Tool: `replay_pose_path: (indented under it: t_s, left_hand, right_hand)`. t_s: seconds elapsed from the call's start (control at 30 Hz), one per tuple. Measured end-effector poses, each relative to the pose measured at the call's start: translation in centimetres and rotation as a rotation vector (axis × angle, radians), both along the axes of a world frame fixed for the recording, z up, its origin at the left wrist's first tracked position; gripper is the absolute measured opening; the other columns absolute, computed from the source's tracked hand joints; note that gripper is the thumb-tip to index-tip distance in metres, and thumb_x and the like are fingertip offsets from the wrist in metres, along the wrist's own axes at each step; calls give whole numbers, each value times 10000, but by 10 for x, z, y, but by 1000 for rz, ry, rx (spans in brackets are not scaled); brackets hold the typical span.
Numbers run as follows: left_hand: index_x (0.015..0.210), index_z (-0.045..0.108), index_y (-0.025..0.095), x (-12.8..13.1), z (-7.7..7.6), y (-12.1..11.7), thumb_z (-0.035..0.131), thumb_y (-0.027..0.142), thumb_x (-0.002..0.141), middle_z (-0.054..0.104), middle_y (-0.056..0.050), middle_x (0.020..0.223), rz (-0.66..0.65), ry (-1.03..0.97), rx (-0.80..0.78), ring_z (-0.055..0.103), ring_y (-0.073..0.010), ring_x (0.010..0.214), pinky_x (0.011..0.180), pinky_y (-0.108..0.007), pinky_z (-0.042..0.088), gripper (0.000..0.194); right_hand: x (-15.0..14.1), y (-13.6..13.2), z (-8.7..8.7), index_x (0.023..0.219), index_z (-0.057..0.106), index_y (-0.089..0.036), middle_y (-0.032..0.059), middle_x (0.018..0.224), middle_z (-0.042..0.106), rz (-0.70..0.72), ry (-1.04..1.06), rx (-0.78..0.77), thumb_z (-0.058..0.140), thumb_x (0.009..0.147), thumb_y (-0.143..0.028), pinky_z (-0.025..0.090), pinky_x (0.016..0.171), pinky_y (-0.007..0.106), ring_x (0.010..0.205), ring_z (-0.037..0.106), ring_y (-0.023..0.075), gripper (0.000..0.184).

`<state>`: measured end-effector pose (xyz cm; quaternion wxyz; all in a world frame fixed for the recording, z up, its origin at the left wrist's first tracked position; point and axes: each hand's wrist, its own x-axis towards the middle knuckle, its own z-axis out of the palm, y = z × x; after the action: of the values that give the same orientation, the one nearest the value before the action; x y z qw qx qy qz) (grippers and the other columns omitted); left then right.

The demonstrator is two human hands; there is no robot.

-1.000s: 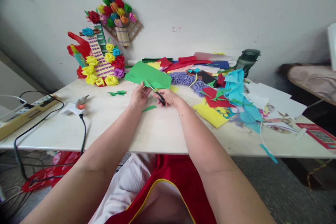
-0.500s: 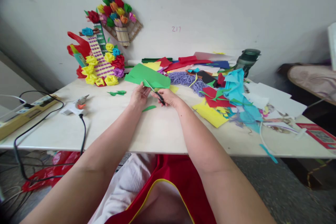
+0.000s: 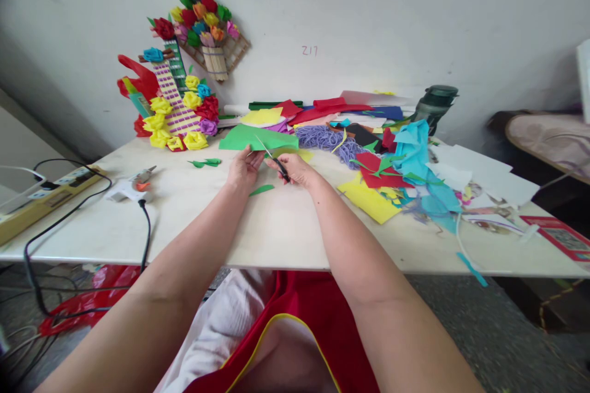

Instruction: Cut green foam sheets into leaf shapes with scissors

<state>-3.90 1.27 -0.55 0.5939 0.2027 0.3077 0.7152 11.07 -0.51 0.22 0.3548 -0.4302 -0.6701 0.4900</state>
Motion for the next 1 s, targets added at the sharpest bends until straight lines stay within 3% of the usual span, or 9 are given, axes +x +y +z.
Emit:
replay_pose_path:
  t_s: [0.3,1.0]
  left_hand:
    - [760,546,180,-2,-6,5,614,162,756,668,-44,763,54,26,9,668,-177,868,823,-305,507,71]
    - [723,509,173,-7,-4,10,547,97,797,582,11,637,189,-44,-76,603,-88,599,732,-236,512,113]
  right_hand:
    - [-1,-1,1,678,466,-175,-49,488,515,-25,-1,9,609,787,-417,248,276,178,332,456,58,301]
    - [-3,1,0,693,482,-176,-55,481,498,-16,-67,19,631,767,-393,227,268,176,329,451,62,273]
